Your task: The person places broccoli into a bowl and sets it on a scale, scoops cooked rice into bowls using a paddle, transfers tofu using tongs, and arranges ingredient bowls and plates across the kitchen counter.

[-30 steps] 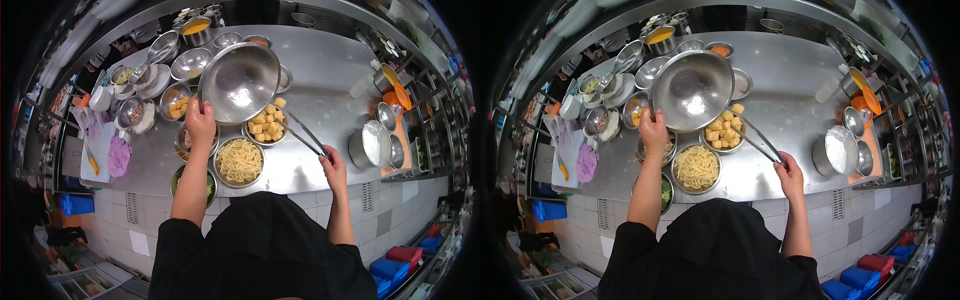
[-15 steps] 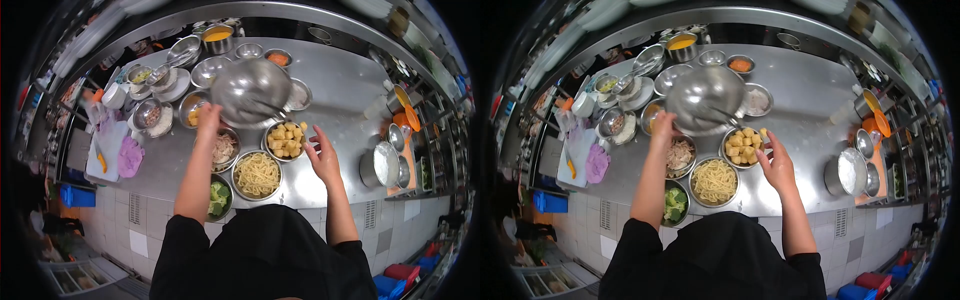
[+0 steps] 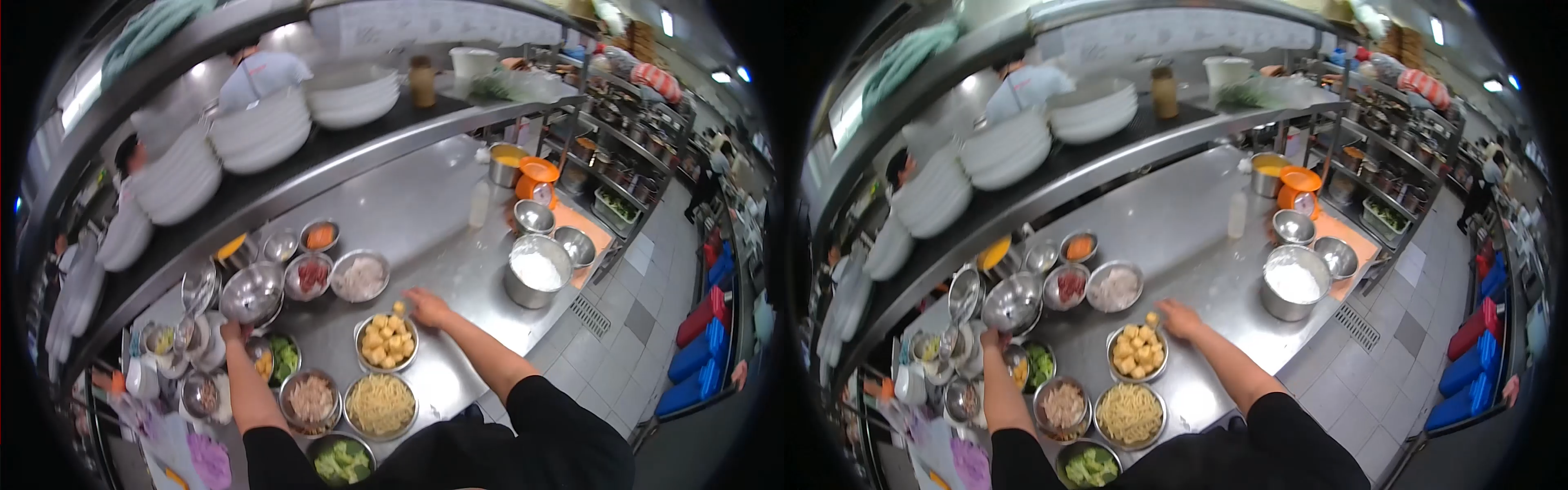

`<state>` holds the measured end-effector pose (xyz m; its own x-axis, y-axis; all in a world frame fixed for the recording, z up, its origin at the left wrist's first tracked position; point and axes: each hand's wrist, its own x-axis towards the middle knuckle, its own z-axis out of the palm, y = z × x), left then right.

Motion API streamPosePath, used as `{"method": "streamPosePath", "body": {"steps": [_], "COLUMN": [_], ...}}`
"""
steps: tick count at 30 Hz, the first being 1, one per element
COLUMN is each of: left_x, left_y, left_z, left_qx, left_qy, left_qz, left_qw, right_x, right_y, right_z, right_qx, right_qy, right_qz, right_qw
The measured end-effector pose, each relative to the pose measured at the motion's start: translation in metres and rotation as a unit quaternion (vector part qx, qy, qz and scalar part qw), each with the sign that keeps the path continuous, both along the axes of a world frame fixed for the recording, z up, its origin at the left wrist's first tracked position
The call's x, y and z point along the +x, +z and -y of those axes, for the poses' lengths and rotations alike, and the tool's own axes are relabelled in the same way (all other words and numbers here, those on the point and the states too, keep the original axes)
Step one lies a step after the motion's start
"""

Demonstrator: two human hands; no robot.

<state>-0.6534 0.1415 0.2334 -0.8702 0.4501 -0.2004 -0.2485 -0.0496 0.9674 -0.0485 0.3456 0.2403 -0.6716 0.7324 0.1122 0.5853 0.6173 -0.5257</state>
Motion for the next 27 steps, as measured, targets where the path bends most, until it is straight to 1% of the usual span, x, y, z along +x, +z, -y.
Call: {"method": "streamPosePath", "body": {"steps": [2,3,5,6,7,8,9,10,11,12,13,14,15,16,17,18,20,22,24,26,27], "left_x": [0.009,0.02,0.049,0.04,0.024,0.017,0.047,0.077,0.12,0.169,0.203,0.234,0.257,0.275,0.291,0.307,0.34,0.346,0.35,0.333,0.33], "left_y": [0.017,0.033,0.058,0.048,0.026,0.018,0.042,0.063,0.095,0.133,0.161,0.185,0.207,0.23,0.251,0.273,0.323,0.358,0.384,0.386,0.384], "left_z": [0.009,0.011,0.019,0.021,0.025,0.026,0.039,0.045,0.051,0.057,0.061,0.064,0.067,0.069,0.07,0.069,0.055,0.039,0.019,-0.002,-0.011], "left_qx": [-0.029,-0.024,-0.155,-0.154,-0.219,-0.273,-0.302,-0.246,-0.189,-0.136,-0.136,-0.079,-0.022,-0.024,0.024,0.069,0.108,0.09,0.041,0.013,-0.022], "left_qy": [-0.048,-0.051,0.002,0.003,0.093,0.178,0.127,0.087,0.05,0.019,0.023,0.015,0.006,0.011,0.025,0.038,0.11,0.167,0.211,0.179,0.165], "left_qz": [0.055,0.05,-0.02,-0.025,-0.224,-0.41,-0.458,-0.416,-0.365,-0.308,-0.311,-0.339,-0.365,-0.366,-0.43,-0.49,-0.588,-0.665,-0.747,-0.73,-0.709], "left_qw": [0.997,0.997,0.988,0.988,0.945,0.852,0.826,0.871,0.91,0.942,0.94,0.937,0.931,0.93,0.902,0.868,0.794,0.722,0.629,0.66,0.685], "right_x": [-0.009,-0.012,-0.019,-0.021,-0.023,-0.024,-0.024,-0.022,-0.019,-0.015,-0.011,-0.006,0.0,0.007,0.014,0.02,0.027,0.032,0.037,0.04,0.041], "right_y": [-0.003,0.0,0.003,0.0,-0.004,-0.007,-0.003,0.004,0.011,0.019,0.028,0.037,0.042,0.046,0.047,0.047,0.046,0.049,0.053,0.045,0.041], "right_z": [-0.008,-0.011,-0.013,-0.015,-0.017,-0.019,-0.019,-0.015,-0.01,-0.001,0.012,0.024,0.036,0.049,0.059,0.069,0.083,0.084,0.083,0.079,0.076], "right_qx": [0.045,0.05,0.024,0.026,0.001,-0.026,-0.027,-0.076,-0.125,-0.125,-0.136,-0.146,-0.147,-0.066,0.015,0.012,0.065,0.049,0.033,0.029,0.027], "right_qy": [0.059,0.055,0.084,0.084,0.055,0.027,0.027,-0.011,-0.049,-0.046,-0.028,-0.008,-0.002,0.059,0.118,0.123,0.139,0.143,0.125,0.128,0.127], "right_qz": [0.029,0.025,0.054,0.049,0.015,-0.017,-0.022,-0.061,-0.1,-0.104,-0.174,-0.243,-0.243,-0.22,-0.195,-0.195,-0.144,-0.143,-0.186,-0.195,-0.202], "right_qw": [0.997,0.997,0.995,0.995,0.998,0.999,0.999,0.995,0.986,0.986,0.975,0.959,0.959,0.971,0.974,0.973,0.978,0.978,0.974,0.972,0.971]}}
